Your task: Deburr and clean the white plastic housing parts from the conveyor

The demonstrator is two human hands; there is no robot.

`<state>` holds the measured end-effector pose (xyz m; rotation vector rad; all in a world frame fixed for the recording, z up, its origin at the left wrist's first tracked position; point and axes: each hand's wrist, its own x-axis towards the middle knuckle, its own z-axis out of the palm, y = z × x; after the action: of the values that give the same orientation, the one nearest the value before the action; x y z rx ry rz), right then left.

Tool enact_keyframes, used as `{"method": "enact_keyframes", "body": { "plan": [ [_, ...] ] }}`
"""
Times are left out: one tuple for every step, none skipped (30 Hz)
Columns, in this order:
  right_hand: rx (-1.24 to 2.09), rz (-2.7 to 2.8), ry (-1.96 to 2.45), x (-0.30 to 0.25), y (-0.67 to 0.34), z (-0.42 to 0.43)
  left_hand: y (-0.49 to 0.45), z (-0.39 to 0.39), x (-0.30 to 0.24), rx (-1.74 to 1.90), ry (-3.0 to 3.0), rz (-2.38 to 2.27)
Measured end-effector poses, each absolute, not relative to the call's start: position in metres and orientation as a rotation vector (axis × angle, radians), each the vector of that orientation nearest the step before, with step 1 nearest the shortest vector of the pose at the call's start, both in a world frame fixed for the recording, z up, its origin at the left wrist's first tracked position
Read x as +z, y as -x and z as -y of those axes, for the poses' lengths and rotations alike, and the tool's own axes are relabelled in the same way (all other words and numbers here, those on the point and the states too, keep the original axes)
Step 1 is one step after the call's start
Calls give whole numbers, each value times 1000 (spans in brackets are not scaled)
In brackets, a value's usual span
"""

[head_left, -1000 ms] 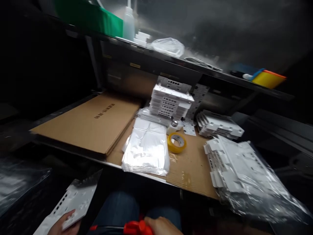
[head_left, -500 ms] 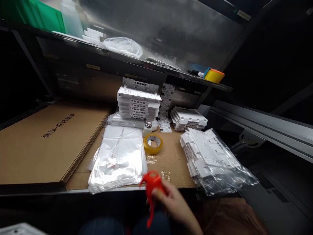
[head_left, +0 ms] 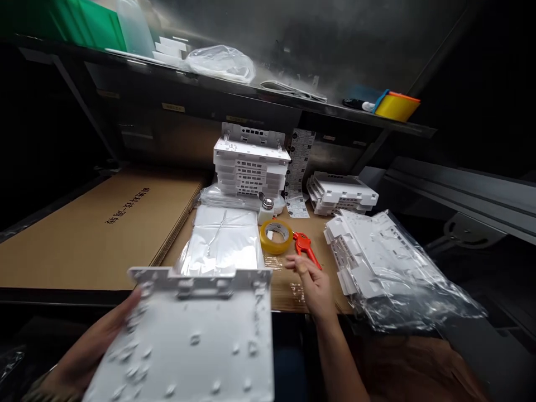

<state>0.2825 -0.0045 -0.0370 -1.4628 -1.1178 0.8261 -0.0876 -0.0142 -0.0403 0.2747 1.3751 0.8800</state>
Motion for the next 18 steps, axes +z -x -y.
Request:
{"method": "enact_keyframes", "body": {
  "plan": [
    [1025,1070,1383,-36,-275,18,76,5,-27,747,-372,-1293],
    [1242,975,1289,-36,-269,31,62,-5,-17,685,-483,-1221],
    [1437,837,1191,-37,-265,41,47,-15,-9,633,-605,-1108],
    [1573,677,1107,-38,-263,49,31,-24,-5,614,-653,-1080],
    [1637,526,1055,-40,-264,54,17,-32,-3,596,-681,-1053],
    [1629,404,1042,-42,-267,58,6,-37,-4,592,-744,-1048],
    [1585,306,1044,-44,-272,61,-3,-41,-6,613,-858,-1080],
    [1529,236,1045,-45,-279,63,-8,-44,-10,641,-1019,-1120],
    [1481,192,1042,-45,-286,65,-9,-45,-14,673,-1209,-1163],
    [1442,168,1035,-44,-293,67,-9,-46,-18,696,-1406,-1201],
    [1408,153,1028,-42,-300,70,-6,-46,-22,702,-1587,-1226],
    [1374,139,1023,-39,-307,72,-2,-45,-27,687,-1727,-1238],
    [1345,124,1018,-36,-312,75,2,-44,-32,657,-1814,-1241],
    [1321,108,1017,-33,-317,77,5,-43,-36,619,-1905,-1241],
    [1297,95,1019,-30,-320,80,8,-42,-40,583,-1987,-1243],
    [1279,88,1022,-28,-323,82,10,-42,-44,548,-2052,-1245],
    [1268,87,1026,-27,-324,84,10,-42,-47,517,-2104,-1248],
    [1260,89,1031,-26,-324,85,11,-43,-49,487,-2145,-1253]
  ]
}}
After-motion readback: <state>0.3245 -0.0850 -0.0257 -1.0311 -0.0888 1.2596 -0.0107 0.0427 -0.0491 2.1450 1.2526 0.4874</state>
